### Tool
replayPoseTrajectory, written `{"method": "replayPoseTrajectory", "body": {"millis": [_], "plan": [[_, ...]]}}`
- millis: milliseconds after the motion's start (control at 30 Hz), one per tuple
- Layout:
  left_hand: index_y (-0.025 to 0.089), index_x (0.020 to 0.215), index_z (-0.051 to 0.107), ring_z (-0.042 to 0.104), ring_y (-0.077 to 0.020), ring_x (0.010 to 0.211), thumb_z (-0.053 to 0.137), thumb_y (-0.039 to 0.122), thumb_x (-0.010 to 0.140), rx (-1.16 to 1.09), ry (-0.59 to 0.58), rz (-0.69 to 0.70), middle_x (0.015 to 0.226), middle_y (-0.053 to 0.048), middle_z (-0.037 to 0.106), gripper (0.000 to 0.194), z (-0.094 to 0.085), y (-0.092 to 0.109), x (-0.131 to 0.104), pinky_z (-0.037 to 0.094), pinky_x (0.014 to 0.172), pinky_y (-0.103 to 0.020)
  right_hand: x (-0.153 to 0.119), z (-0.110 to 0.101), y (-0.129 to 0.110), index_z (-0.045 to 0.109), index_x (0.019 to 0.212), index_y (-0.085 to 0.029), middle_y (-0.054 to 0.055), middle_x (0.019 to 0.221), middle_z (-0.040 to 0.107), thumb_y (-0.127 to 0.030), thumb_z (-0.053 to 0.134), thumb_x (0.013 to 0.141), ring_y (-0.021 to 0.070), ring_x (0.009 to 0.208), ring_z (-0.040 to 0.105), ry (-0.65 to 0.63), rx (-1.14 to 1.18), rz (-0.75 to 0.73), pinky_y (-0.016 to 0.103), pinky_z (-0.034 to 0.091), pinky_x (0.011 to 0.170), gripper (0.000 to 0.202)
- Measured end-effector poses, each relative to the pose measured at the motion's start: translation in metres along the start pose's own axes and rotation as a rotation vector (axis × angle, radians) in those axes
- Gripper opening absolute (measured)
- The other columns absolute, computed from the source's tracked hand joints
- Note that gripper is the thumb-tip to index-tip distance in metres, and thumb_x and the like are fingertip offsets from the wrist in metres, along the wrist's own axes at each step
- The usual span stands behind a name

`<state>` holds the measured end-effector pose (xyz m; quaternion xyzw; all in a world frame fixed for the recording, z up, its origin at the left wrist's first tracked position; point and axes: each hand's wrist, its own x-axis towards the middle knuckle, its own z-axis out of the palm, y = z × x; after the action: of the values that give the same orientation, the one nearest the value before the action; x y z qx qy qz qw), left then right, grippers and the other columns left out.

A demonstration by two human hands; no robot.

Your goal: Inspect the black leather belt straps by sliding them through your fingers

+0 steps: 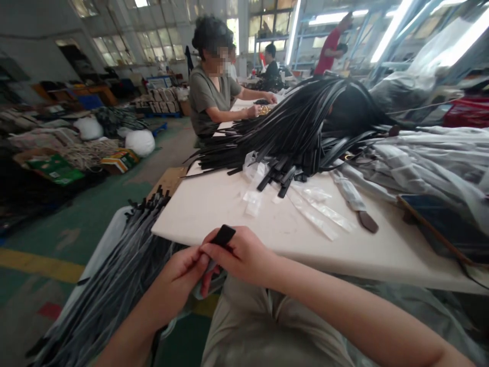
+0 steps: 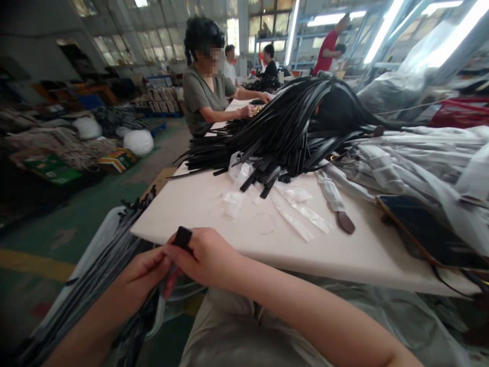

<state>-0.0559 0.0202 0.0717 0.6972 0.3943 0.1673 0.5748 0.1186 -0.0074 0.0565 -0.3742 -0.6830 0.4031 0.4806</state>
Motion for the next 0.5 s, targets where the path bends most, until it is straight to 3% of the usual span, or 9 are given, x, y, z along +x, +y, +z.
{"method": "replayPoseTrajectory", "body": {"millis": [200, 300, 367, 433, 500], "plan": [[0.017, 0.067, 0.061, 0.053, -0.0142, 0.056, 0.055, 0.051, 0.091, -0.068, 0.150, 0.022, 0.059, 0.000, 0.059, 0.042, -0.018, -0.016, -0.026, 0.041, 0.057, -0.026, 0.025, 0.019, -0.012, 0.059, 0.082, -0.016, 0.003, 0.067, 0.065, -0.029, 0.049, 0.096, 0.0152, 0.064, 0.063, -0.197, -0.146, -0.070, 0.022, 0.047, 0.061, 0.021], [0.019, 0.086, 0.069, 0.061, -0.0177, 0.073, 0.064, 0.059, 0.083, -0.180, 0.179, 0.064, 0.078, -0.004, 0.068, 0.040, -0.031, -0.028, -0.041, 0.050, 0.074, -0.030, 0.038, 0.031, -0.014, 0.057, 0.079, -0.017, 0.002, 0.065, 0.061, -0.027, 0.050, 0.094, 0.0126, 0.056, 0.059, -0.169, -0.103, -0.066, 0.020, 0.045, 0.054, 0.019], [0.022, 0.100, 0.070, 0.062, -0.0206, 0.087, 0.065, 0.061, 0.081, -0.200, 0.122, 0.058, 0.091, -0.006, 0.069, 0.044, -0.041, -0.045, -0.053, 0.049, 0.085, -0.033, 0.049, 0.039, -0.014, 0.056, 0.079, -0.017, -0.002, 0.061, 0.056, -0.028, 0.050, 0.095, 0.0090, 0.049, 0.054, -0.108, 0.026, -0.027, 0.018, 0.042, 0.049, 0.020], [0.019, 0.089, 0.069, 0.060, -0.0187, 0.077, 0.061, 0.060, 0.084, -0.188, 0.079, 0.029, 0.079, -0.005, 0.066, 0.042, -0.053, -0.065, -0.069, 0.047, 0.074, -0.030, 0.062, 0.045, -0.013, 0.057, 0.084, -0.017, -0.005, 0.058, 0.051, -0.033, 0.050, 0.095, 0.0070, 0.044, 0.051, -0.060, 0.169, 0.047, 0.016, 0.040, 0.043, 0.020], [0.017, 0.071, 0.063, 0.049, -0.0124, 0.057, 0.057, 0.061, 0.086, -0.214, 0.212, -0.049, 0.060, 0.000, 0.054, 0.046, -0.068, -0.084, -0.088, 0.036, 0.056, -0.025, 0.072, 0.047, -0.011, 0.056, 0.101, -0.016, -0.006, 0.060, 0.052, -0.039, 0.051, 0.095, 0.0069, 0.042, 0.051, -0.094, 0.302, 0.123, 0.016, 0.040, 0.040, 0.024]]}}
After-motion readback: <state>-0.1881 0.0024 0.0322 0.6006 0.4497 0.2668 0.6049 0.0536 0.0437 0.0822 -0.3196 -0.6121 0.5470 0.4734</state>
